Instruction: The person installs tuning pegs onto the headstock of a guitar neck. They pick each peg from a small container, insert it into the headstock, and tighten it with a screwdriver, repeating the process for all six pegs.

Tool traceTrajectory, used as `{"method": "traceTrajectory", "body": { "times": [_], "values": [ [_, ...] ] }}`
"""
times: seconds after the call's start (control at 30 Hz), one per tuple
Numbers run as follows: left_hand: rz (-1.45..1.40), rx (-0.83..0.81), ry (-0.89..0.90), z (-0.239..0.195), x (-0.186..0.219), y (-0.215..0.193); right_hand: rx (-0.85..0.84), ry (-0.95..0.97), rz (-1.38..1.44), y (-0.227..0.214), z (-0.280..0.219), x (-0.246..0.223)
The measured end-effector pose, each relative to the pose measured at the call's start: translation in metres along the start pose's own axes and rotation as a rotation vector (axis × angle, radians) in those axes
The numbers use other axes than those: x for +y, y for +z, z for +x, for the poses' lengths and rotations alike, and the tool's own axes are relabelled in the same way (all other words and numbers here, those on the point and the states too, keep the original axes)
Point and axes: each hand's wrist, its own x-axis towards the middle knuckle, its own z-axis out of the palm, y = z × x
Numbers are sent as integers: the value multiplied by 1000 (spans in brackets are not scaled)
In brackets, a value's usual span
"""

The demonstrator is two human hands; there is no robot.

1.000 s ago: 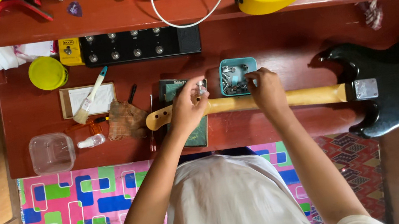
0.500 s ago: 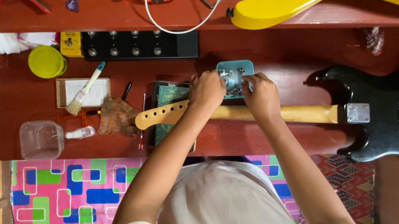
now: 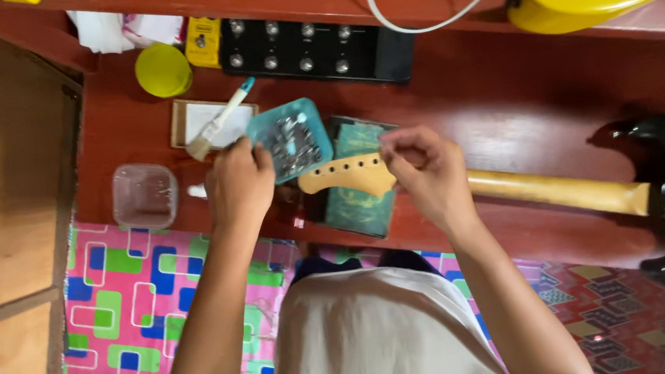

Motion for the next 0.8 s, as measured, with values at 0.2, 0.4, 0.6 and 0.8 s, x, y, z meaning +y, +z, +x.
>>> {"method": "traceTrajectory", "body": {
  "times": [0.2,0.4,0.6,0.8],
  "values": [
    [-165,-83,-129,6,-61,-1,24,128,200,50,-29,67],
    [-113,-124,-66,23,-87,11,52,96,44,109,-33,70],
    [-40,56,166,51,-95,53,122,40,9,143,-31,72],
    [46,344,351,40,-94,46,139,-74,-178,153,-42,57]
  ]
}}
